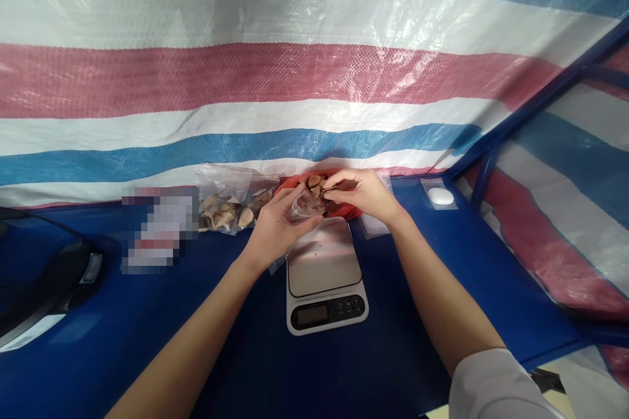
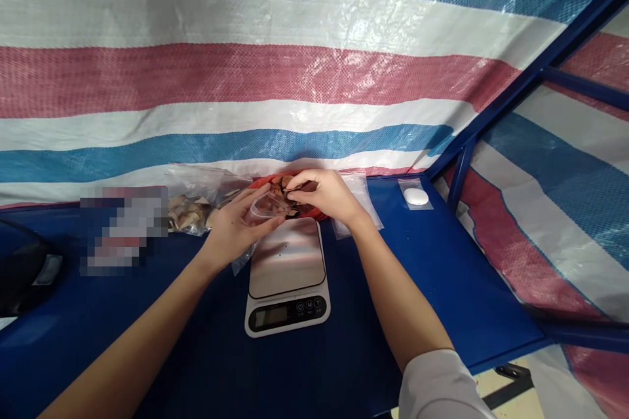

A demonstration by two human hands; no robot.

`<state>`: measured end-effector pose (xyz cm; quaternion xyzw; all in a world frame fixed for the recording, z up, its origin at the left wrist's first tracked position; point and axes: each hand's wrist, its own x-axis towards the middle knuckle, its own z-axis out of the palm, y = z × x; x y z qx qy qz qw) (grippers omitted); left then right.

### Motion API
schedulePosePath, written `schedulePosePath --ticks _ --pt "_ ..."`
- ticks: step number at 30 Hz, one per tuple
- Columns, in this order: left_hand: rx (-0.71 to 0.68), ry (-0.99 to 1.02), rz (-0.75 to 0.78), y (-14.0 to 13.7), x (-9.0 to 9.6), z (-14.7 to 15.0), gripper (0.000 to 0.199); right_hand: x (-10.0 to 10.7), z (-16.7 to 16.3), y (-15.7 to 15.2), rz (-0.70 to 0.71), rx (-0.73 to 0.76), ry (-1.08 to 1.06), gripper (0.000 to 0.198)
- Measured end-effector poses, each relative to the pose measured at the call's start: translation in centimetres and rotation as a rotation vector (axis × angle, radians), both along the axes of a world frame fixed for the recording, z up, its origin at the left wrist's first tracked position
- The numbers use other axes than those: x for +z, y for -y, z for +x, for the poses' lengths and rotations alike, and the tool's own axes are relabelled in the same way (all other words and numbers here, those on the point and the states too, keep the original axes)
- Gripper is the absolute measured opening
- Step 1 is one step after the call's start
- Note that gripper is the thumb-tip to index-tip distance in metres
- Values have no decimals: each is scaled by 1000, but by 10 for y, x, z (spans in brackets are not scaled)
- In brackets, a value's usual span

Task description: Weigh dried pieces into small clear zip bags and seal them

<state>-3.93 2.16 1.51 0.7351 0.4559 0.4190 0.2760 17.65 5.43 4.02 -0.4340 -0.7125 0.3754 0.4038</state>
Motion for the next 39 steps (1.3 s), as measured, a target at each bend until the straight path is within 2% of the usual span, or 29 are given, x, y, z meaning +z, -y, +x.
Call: schedulePosePath --ticks 3,6,9,15,21,34,39 --pt "-28 38 -34 1 -1 2 68 10 -11 10 13 27 -37 12" --pt "-31 33 -15 2 0 3 64 13 -21 17 82 33 47 8" --pt "-38 13 6 3 1 4 59 13 -28 21 132 19 154 13" --pt "-46 38 34 2 0 3 55 11 -33 22 105 27 199 19" --pt "-31 36 34 1 0 3 65 11 -32 22 38 65 140 14" --pt "19 -95 55 2 3 1 51 5 -22 13 14 113 -12 12" --pt "59 -77 54 -3 4 -7 59 3 -3 3 58 68 92 12"
